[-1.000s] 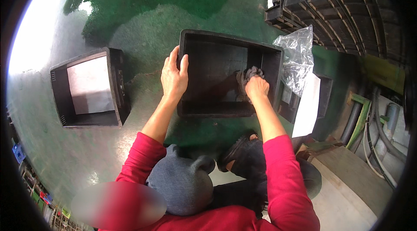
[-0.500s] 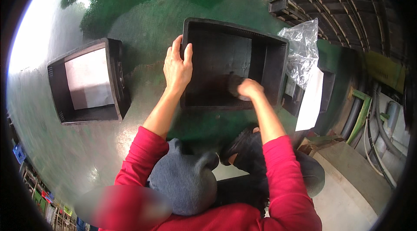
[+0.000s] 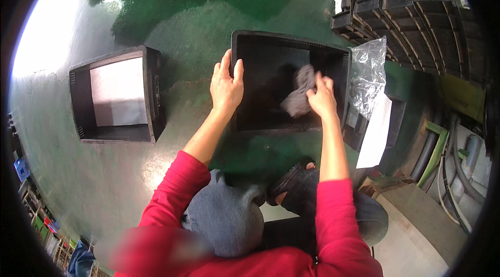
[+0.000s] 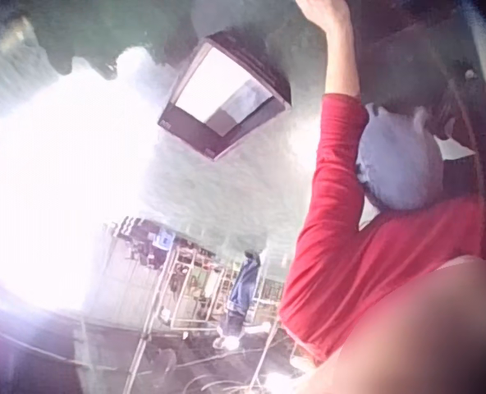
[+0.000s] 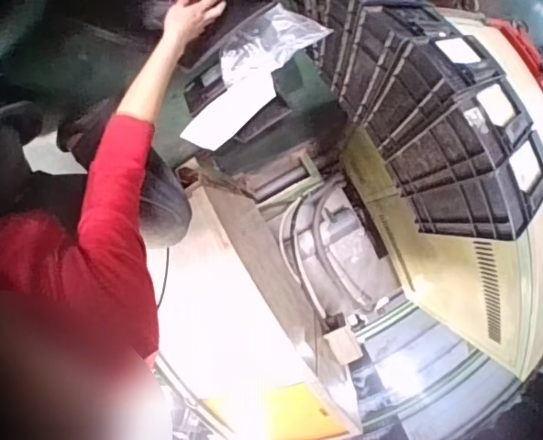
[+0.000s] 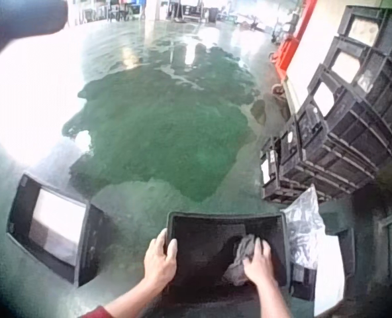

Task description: The person sits on the factory floor and wipes the inside of black plastic crates with a cloth. They place a white sheet of paper inside each cleaned crate and stack them.

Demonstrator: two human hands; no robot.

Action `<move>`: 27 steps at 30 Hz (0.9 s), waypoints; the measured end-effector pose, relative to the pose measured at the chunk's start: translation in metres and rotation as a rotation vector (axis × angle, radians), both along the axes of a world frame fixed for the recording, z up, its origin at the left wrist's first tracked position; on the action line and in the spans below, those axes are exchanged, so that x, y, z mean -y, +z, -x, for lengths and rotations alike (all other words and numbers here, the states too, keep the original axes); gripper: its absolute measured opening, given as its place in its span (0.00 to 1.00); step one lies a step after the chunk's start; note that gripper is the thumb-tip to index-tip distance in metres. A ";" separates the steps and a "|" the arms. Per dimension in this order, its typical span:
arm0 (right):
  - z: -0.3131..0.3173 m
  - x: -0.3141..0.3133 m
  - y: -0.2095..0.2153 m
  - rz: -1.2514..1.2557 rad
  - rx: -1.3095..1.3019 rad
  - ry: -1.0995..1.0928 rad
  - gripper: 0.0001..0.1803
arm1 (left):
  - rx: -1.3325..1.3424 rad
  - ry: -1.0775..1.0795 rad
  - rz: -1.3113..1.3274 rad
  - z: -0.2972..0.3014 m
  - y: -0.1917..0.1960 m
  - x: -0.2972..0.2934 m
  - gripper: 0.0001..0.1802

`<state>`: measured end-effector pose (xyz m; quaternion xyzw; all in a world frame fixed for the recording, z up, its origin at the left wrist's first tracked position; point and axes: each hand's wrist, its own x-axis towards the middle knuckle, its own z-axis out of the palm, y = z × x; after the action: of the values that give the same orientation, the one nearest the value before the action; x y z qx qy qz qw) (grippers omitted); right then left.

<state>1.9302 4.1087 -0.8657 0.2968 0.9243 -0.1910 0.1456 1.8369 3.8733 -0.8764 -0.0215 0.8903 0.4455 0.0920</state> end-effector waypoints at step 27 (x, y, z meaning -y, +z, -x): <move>0.070 0.101 -0.047 0.181 -0.297 0.393 0.13 | -0.053 -0.029 -0.020 0.008 -0.008 -0.027 0.26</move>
<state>1.8601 4.0075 -0.9131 0.0659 0.9546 -0.2823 0.0686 1.8285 3.9001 -0.8845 0.0043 0.8881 0.4534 0.0752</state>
